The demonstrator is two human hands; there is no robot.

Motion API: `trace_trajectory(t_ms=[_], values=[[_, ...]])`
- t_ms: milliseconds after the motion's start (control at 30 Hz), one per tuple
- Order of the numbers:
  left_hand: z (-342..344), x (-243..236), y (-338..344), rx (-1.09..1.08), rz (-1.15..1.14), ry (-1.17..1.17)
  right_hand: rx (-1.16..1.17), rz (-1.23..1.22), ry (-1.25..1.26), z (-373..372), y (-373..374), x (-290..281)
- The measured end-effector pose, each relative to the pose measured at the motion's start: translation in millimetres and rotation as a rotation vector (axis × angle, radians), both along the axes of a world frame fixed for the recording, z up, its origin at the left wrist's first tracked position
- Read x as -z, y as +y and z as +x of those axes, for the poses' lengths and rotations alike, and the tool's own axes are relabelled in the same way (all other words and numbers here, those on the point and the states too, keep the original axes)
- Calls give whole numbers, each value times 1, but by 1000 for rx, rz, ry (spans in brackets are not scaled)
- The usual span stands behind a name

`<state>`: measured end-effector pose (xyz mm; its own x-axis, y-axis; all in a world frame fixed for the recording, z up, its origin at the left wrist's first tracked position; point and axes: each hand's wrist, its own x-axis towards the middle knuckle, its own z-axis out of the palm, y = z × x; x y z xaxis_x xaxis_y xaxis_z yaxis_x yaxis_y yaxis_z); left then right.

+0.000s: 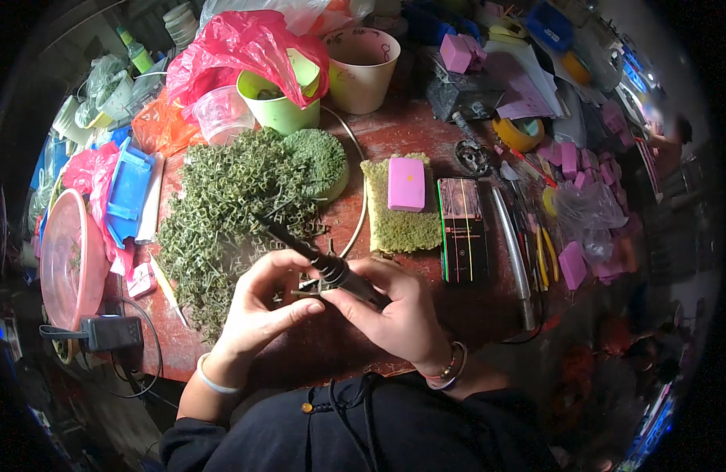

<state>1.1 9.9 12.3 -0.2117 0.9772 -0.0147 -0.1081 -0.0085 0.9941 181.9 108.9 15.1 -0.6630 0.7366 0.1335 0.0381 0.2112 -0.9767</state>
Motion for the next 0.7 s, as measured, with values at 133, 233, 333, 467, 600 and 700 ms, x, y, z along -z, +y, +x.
trace_trajectory(t_ms=[133, 233, 333, 467, 600, 700], values=[[1, 8, -6, 87, -41, -101, -14, -5, 24, -1, -3, 4], [3, 6, 0, 61, -12, -70, 2, 77, 36, 2, -2, 7], [2, 12, 2, 26, 55, 118, 34, 85, 12, 11, -4, 2], [0, 9, -2, 1, -44, 58, 132, 336, -177, 35, 4, -5], [3, 7, -1, -24, -26, -10, 305, 638, -417, 74, 13, 3], [4, 3, -1, -26, -64, -60, 391, 758, -551, 88, 15, 1]])
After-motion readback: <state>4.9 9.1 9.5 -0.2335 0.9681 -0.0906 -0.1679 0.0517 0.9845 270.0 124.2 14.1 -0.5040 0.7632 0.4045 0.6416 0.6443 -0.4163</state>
